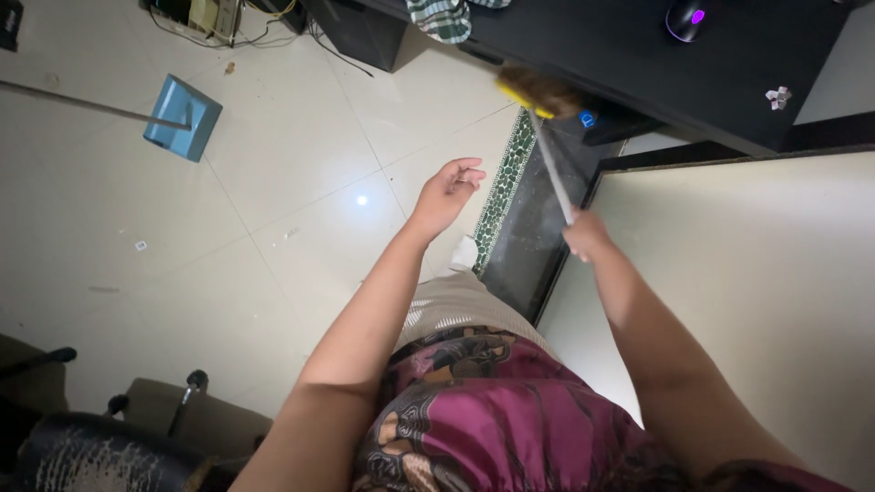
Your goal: Sweep the floor and tidy up the area around a desk using a broom and dustpan.
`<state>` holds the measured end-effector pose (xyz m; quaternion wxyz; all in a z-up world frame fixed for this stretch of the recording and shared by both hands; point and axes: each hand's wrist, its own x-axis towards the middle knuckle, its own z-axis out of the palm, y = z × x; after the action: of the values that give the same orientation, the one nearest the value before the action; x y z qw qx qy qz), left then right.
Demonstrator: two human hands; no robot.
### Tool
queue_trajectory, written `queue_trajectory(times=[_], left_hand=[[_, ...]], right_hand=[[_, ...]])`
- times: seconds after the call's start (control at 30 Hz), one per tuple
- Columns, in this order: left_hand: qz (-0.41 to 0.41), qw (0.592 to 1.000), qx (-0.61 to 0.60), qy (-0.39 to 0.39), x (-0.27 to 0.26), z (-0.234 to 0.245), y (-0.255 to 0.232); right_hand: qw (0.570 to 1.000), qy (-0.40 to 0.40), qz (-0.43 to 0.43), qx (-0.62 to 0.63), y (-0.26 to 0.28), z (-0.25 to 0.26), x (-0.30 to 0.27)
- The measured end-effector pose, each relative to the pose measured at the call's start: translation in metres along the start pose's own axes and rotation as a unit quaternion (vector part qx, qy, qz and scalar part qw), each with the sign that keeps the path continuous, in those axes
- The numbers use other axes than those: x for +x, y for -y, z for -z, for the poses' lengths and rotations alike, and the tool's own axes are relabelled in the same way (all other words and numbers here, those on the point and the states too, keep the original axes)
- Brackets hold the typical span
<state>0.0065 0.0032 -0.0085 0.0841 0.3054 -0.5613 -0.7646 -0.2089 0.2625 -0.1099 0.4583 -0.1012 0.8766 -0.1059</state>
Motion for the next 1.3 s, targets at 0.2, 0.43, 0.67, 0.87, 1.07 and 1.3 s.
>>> queue_trajectory(times=[0.2, 0.43, 0.67, 0.87, 1.07, 1.3], left_hand=[[-0.026, 0.999, -0.026, -0.006, 0.010, -0.001, 0.001], [-0.059, 0.996, -0.067, -0.017, 0.005, 0.030, 0.008], [-0.035, 0.995, -0.040, -0.088, -0.016, 0.042, -0.014], [-0.053, 0.993, -0.054, -0.091, -0.024, 0.058, -0.007], [-0.063, 0.987, -0.059, -0.136, -0.036, 0.077, -0.006], [-0.075, 0.980, -0.054, -0.175, -0.061, 0.084, 0.005]], right_hand=[[0.993, 0.069, -0.091, 0.001, 0.008, 0.046, -0.093], [0.986, 0.093, -0.099, 0.095, -0.008, 0.089, -0.114], [0.993, 0.029, -0.048, 0.106, 0.033, 0.055, -0.055], [0.988, 0.085, -0.055, 0.118, 0.050, -0.005, -0.065], [0.984, 0.139, -0.039, 0.104, 0.092, 0.036, -0.095], [0.970, 0.122, 0.047, 0.206, 0.204, -0.007, 0.047]])
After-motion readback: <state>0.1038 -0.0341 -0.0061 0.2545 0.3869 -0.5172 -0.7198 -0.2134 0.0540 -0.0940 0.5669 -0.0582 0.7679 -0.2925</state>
